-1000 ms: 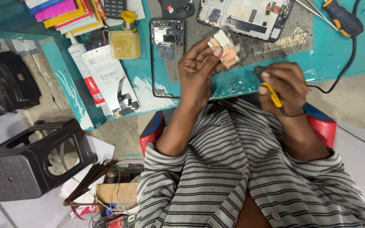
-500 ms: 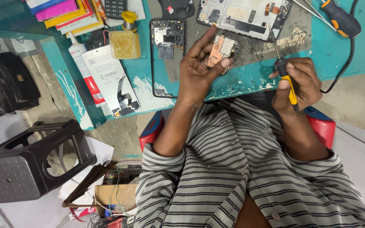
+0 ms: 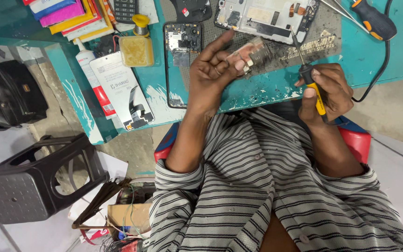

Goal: The person holds a disassembled phone motherboard in one hand and works on it with a yellow soldering iron, repositioning the board and touching components on it. They set the board down, pick up a phone frame, and continue handling the board and small components on the workbench.

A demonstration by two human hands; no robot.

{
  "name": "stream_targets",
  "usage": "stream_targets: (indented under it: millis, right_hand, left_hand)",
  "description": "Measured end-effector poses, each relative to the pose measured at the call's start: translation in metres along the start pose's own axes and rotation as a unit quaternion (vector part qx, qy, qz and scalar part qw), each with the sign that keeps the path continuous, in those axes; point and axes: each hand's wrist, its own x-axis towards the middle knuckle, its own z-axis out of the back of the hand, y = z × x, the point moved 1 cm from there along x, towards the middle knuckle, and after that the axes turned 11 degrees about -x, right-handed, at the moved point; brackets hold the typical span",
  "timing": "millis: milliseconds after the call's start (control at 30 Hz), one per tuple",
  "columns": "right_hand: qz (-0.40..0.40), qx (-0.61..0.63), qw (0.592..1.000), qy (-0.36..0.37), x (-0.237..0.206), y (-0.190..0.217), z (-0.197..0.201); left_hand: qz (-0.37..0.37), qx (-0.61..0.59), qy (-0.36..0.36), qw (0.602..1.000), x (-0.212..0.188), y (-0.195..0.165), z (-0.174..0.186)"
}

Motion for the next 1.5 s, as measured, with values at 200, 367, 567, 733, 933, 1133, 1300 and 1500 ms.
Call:
stream_targets:
  millis: [200,367,567,733,933,1133,1300,1500]
  right_hand:
    - [0.012,-0.015,1.000,0.008,0.004,0.004,0.000]
    - [0.068,-0.096,0.990,0.074,0.012,0.014,-0.004]
    - [0.134,-0.144,0.972,0.127,0.023,0.022,-0.011]
    - [0.143,-0.146,0.969,0.137,0.026,0.021,-0.011]
    - [0.139,-0.149,0.970,0.135,0.024,0.020,-0.011]
    - [0.129,-0.148,0.972,0.125,0.023,0.021,-0.011]
    - [0.128,-0.158,0.972,0.117,0.023,0.023,-0.011]
    - [0.138,-0.158,0.972,0.108,0.022,0.022,-0.013]
  left_hand:
    - [0.059,-0.073,-0.137,0.986,0.001,0.006,0.001]
    - [0.040,-0.079,-0.133,0.987,-0.002,0.010,-0.004]
    - [0.033,-0.086,-0.125,0.988,-0.005,0.011,-0.005]
    - [0.036,-0.085,-0.119,0.989,-0.006,0.012,-0.007]
    - [0.024,-0.098,-0.106,0.989,-0.009,0.018,-0.012]
    - [0.021,-0.121,-0.099,0.987,-0.012,0.024,-0.010]
    - [0.013,-0.136,-0.097,0.986,-0.013,0.029,-0.010]
    - [0.004,-0.145,-0.116,0.983,-0.015,0.035,-0.012]
